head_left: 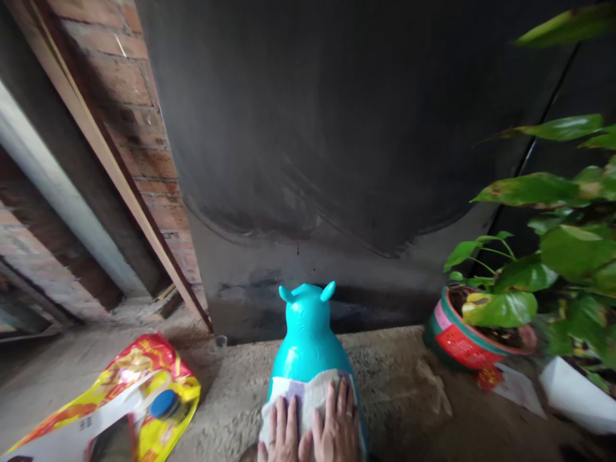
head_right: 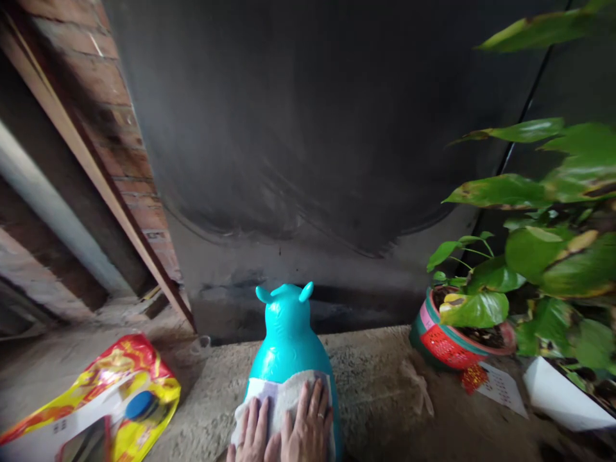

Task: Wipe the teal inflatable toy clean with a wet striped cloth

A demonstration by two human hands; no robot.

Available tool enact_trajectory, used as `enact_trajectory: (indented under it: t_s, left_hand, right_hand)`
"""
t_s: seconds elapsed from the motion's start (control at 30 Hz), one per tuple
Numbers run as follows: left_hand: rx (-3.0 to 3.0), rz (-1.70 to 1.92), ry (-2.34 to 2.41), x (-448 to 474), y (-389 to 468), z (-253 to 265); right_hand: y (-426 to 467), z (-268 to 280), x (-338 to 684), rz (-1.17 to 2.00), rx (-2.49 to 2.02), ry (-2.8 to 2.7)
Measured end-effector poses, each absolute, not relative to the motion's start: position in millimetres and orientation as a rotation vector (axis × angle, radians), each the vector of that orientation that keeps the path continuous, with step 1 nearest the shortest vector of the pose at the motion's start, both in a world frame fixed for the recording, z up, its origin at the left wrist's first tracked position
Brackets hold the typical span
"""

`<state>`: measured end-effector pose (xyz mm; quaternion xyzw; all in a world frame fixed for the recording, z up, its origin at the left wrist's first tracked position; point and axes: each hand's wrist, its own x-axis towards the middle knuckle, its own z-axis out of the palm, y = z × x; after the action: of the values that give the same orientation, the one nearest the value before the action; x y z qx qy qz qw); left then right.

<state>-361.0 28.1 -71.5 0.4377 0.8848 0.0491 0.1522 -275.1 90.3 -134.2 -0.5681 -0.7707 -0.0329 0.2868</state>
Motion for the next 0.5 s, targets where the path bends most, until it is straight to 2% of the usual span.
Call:
enact_trajectory:
  t_s: [0.17,0.37,0.5]
  left_hand:
    - [1.237,0.108,2.509,-385,84,-56]
    - [1.388,0.220,2.640,-401,132,-68]
    - [1.257,0.583,2.538,-409,148,-71]
  right_hand:
    - [152,-113,-302,-0.026,-1.381,-2.184]
    - [202,-92,-328,0.019,-1.158,-2.101]
    - [224,-53,-332,-0.186,-0.847,-2.171]
